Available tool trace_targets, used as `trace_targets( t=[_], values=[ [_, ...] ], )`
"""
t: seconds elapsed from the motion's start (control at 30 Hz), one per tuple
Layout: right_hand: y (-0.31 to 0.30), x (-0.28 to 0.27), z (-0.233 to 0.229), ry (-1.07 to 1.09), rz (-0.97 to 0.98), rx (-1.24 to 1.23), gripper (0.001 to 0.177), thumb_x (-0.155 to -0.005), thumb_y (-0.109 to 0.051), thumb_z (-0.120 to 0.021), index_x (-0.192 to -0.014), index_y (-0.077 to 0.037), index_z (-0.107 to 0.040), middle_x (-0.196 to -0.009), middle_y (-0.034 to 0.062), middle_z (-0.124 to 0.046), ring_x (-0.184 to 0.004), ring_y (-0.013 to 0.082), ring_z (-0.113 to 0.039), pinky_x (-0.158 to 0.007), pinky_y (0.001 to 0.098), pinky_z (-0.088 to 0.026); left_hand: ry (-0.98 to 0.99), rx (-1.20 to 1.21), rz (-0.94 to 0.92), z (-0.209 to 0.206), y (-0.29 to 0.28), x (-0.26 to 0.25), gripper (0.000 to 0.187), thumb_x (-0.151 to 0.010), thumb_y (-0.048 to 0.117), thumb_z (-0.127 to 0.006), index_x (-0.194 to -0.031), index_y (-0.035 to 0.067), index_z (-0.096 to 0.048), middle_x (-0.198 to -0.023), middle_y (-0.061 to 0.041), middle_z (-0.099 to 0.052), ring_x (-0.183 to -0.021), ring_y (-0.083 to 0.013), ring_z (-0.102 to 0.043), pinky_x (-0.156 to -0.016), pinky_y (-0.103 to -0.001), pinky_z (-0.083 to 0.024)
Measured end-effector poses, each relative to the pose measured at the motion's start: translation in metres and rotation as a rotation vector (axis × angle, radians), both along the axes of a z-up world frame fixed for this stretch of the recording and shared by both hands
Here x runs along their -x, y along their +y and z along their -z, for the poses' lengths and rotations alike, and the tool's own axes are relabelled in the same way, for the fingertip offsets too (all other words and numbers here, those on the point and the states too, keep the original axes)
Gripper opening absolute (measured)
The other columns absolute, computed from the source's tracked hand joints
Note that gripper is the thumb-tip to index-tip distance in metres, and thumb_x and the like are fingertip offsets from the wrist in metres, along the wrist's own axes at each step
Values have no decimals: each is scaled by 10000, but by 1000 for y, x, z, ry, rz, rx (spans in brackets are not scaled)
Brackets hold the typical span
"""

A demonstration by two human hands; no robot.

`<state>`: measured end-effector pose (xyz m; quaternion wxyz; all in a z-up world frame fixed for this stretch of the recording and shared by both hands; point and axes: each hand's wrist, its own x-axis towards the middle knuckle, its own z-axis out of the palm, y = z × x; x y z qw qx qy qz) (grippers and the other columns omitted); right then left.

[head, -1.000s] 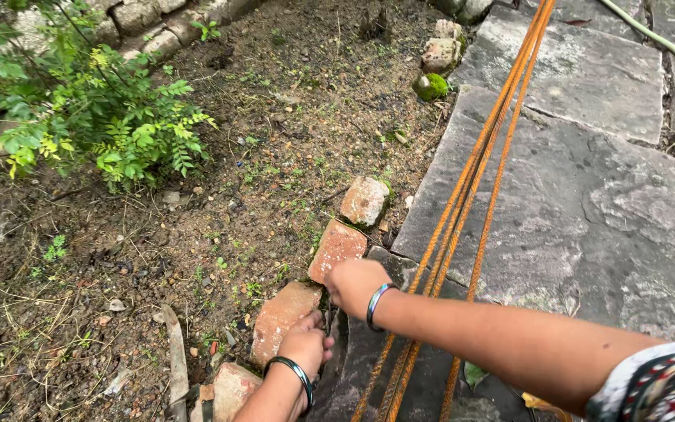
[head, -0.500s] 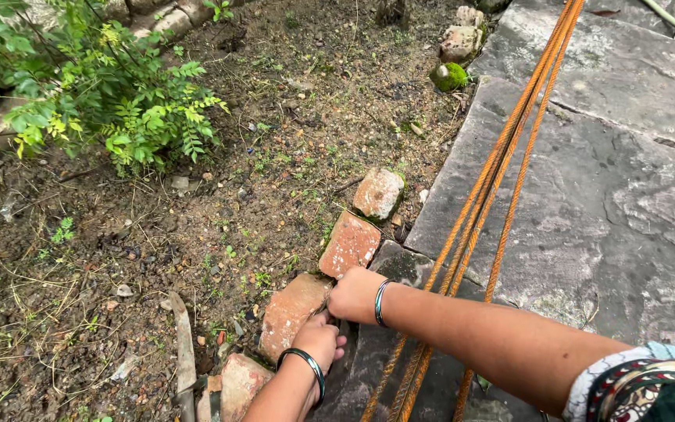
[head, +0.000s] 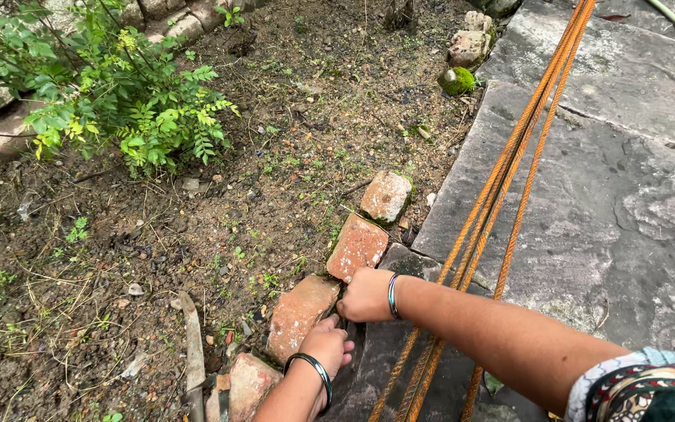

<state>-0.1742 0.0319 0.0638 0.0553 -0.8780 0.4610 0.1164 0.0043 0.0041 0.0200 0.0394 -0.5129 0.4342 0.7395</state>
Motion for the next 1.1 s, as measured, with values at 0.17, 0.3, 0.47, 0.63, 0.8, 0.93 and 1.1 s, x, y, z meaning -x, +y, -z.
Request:
trace_targets(
  t=[0.17,0.3,0.47,0.63,0.8,0.93,1.1],
  values=[
    [-7,2,-16,4,33,-45,144,-847,-202,-628,-910,-92,-696,-691,105,-719,-663,338,-723,-556,466,-567,8,44,32,-18,0,-1,591,-985,75,-459,-1572,90,-384,-1132,-57,-671,-815,-93,-607,-661,-237,-532],
    [-7,-2,-26,-4,108,4,122,-844,-188,-617,-897,-119,-703,-733,103,-720,-720,333,-731,-583,461,-574,21,72,26,-11,-5,-4,580,-980,81,-438,-1560,95,-413,-1137,-20,-666,-810,-104,-622,-642,-241,-533],
    [-12,-7,-21,22,117,-37,126,-840,-184,-619,-906,-134,-713,-751,99,-722,-746,337,-732,-600,465,-576,20,42,-10,12,-9,-8,589,-969,47,-462,-1556,79,-421,-1117,-98,-666,-779,-127,-622,-601,-267,-527],
    [-17,0,-7,74,-33,-41,96,-807,-178,-646,-811,-128,-729,-752,94,-730,-736,324,-737,-599,457,-583,7,22,-3,23,-8,-11,584,-976,59,-467,-1557,72,-410,-1132,-81,-691,-781,-120,-631,-609,-263,-540],
    [-18,-8,11,72,-100,-80,125,-814,-195,-645,-740,-136,-727,-745,87,-736,-742,318,-740,-603,459,-582,32,53,67,39,-8,-4,494,-983,125,-487,-1467,99,-586,-1017,-43,-670,-750,-100,-617,-598,-252,-533],
    [-18,-7,17,90,-145,-85,142,-843,-211,-625,-775,-144,-731,-764,81,-740,-751,313,-741,-620,452,-583,39,29,77,44,-17,-7,474,-994,134,-476,-1456,105,-580,-1013,-25,-674,-758,-98,-622,-609,-249,-542],
    [-13,-3,3,6,-27,-30,140,-860,-211,-592,-908,-149,-709,-765,71,-735,-731,311,-738,-583,462,-573,24,37,77,37,-18,-10,550,-994,114,-475,-1541,94,-428,-1058,-15,-687,-781,-121,-650,-630,-262,-553]
  ],
)
